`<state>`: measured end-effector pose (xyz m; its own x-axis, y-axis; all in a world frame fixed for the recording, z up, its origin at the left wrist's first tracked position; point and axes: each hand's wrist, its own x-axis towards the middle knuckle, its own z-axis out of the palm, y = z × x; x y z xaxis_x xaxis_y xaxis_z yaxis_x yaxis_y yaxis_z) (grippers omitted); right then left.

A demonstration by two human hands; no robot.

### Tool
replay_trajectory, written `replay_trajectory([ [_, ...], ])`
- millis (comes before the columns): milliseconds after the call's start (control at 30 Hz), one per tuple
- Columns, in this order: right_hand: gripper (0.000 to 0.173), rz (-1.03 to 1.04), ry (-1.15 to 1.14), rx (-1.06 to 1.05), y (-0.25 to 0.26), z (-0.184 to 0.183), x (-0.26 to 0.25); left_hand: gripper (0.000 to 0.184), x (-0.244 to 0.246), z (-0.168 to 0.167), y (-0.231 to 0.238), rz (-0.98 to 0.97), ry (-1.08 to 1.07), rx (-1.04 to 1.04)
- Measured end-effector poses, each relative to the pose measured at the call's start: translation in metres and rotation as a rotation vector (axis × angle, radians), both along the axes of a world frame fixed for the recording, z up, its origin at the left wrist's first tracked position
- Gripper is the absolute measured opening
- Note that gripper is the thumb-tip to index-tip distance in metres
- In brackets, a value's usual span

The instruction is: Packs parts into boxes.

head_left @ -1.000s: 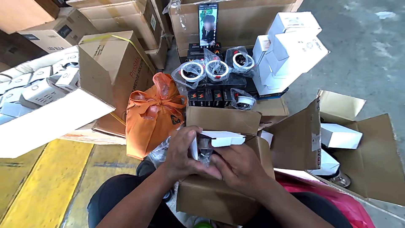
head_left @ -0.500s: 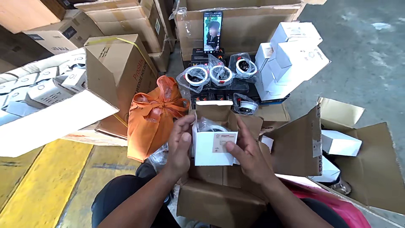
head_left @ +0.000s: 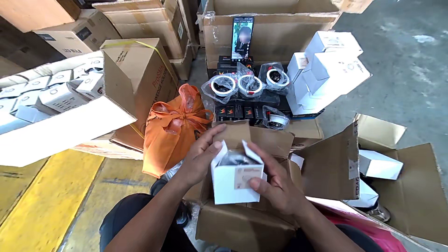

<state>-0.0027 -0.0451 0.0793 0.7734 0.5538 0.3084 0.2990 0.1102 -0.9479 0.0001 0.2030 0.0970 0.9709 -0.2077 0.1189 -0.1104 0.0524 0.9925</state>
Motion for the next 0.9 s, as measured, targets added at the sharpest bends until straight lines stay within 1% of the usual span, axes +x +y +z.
replay_trajectory([
  [67,0.076,0.014,-0.048,-0.071,0.001,-0.002,-0.002,0.050,0.002,-0.003,-0.001,-0.035,0.088,-0.039],
  [100,0.075,0.009,-0.033,-0.088,0.001,-0.003,-0.001,0.048,0.001,-0.005,-0.003,0.002,0.060,-0.040],
  [167,0.076,-0.014,0.041,-0.087,-0.001,-0.002,0.004,0.039,-0.003,-0.008,-0.008,0.131,-0.121,0.011],
  [233,0.078,-0.030,0.116,-0.026,-0.003,0.000,0.009,0.021,-0.007,-0.013,-0.011,0.245,-0.336,0.091],
  [267,0.078,-0.039,0.161,0.020,-0.003,0.002,0.010,0.014,-0.010,-0.016,-0.012,0.264,-0.421,0.121],
  [367,0.075,-0.054,0.253,0.165,-0.003,0.005,0.013,0.017,-0.017,-0.024,-0.015,0.277,-0.650,0.216],
  [400,0.077,-0.059,0.257,0.186,-0.005,0.006,0.014,0.021,-0.017,-0.027,-0.016,0.281,-0.706,0.225],
  [433,0.079,-0.056,0.256,0.191,-0.007,0.007,0.015,0.034,-0.017,-0.029,-0.017,0.267,-0.729,0.202],
  [500,0.077,-0.040,0.265,0.205,-0.011,0.006,0.017,0.061,-0.016,-0.026,-0.020,0.215,-0.661,0.090],
  [567,0.068,-0.010,0.310,0.264,-0.012,0.003,0.018,0.079,-0.017,-0.014,-0.025,0.200,-0.486,-0.040],
  [600,0.060,0.013,0.348,0.310,-0.012,0.001,0.018,0.085,-0.019,-0.009,-0.026,0.189,-0.389,-0.079],
  [667,0.043,0.033,0.460,0.397,-0.008,-0.001,0.015,0.094,-0.024,-0.010,-0.028,0.106,-0.223,-0.118],
  [700,0.037,0.017,0.527,0.415,-0.004,-0.002,0.011,0.102,-0.026,-0.011,-0.029,0.035,-0.162,-0.138],
  [767,0.042,-0.085,0.637,0.344,0.006,-0.001,0.004,0.125,-0.027,-0.010,-0.035,-0.037,-0.050,-0.160],
  [833,0.054,-0.195,0.602,0.223,0.013,-0.004,0.003,0.130,-0.021,-0.007,-0.041,0.062,0.015,-0.124],
  [867,0.068,-0.200,0.543,0.188,0.013,-0.008,0.003,0.133,-0.018,-0.007,-0.042,0.126,0.031,-0.065],
  [900,0.086,-0.176,0.481,0.162,0.012,-0.011,0.004,0.135,-0.015,-0.008,-0.041,0.181,0.041,0.016],
])
